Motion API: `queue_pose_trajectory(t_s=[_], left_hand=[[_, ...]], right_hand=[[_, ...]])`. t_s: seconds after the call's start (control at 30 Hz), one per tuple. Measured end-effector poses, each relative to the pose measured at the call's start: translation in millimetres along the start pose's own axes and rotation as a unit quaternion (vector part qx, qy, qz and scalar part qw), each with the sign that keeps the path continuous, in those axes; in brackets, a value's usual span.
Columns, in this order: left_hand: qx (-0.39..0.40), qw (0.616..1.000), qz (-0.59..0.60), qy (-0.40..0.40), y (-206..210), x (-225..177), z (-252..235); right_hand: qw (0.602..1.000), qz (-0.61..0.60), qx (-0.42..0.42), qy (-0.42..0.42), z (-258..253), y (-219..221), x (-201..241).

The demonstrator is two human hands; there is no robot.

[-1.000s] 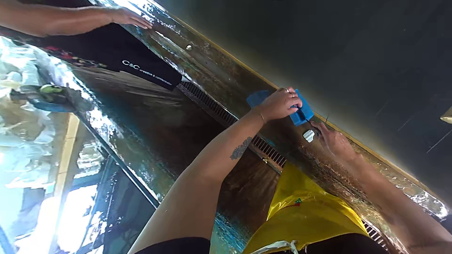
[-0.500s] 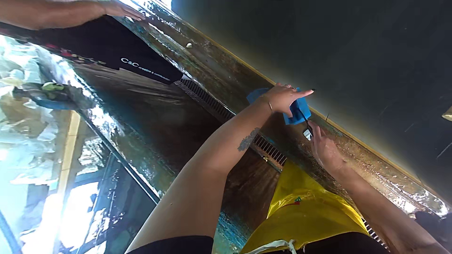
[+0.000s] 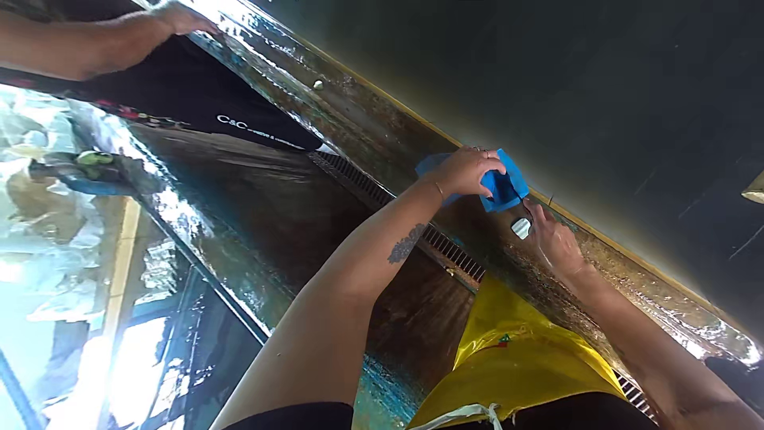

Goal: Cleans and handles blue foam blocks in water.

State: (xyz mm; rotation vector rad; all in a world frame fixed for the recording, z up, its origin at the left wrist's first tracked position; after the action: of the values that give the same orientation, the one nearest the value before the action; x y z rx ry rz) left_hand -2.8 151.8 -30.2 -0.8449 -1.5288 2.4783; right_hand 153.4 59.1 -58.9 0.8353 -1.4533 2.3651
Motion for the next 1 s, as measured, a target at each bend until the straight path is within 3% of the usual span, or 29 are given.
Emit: queue_pose_trajectory(t_s=[0.3, 0.6, 0.83, 1.0], left_hand=[[0.054, 0.997, -0.047, -0.008, 9, 3, -8], [0.083, 0.993, -0.077, -0.023, 12, 1, -18], [0.086, 0.993, -0.076, -0.030, 16, 0, -19], [0.088, 0.993, -0.061, -0.044, 18, 6, -22]], right_hand=[[0.998, -0.061, -0.012, -0.009, 24, -2, 21], [0.998, -0.044, -0.037, 0.000, -3, 25, 33], [0.996, -0.010, 0.071, 0.044, 42, 29, 12], [0.998, -0.045, 0.017, 0.028, 16, 30, 17]])
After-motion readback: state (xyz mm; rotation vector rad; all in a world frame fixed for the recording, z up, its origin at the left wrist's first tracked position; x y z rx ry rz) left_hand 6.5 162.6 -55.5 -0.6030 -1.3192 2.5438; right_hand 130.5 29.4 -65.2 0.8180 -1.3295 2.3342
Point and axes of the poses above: each hand's wrist, its own z-axis away from the middle knuckle, its own y-axis out of the palm, x = y × z, the point moved 9 cm from there along -z, towards the middle knuckle, and after that the axes turned 13 degrees about -x, right-handed, at the moved point
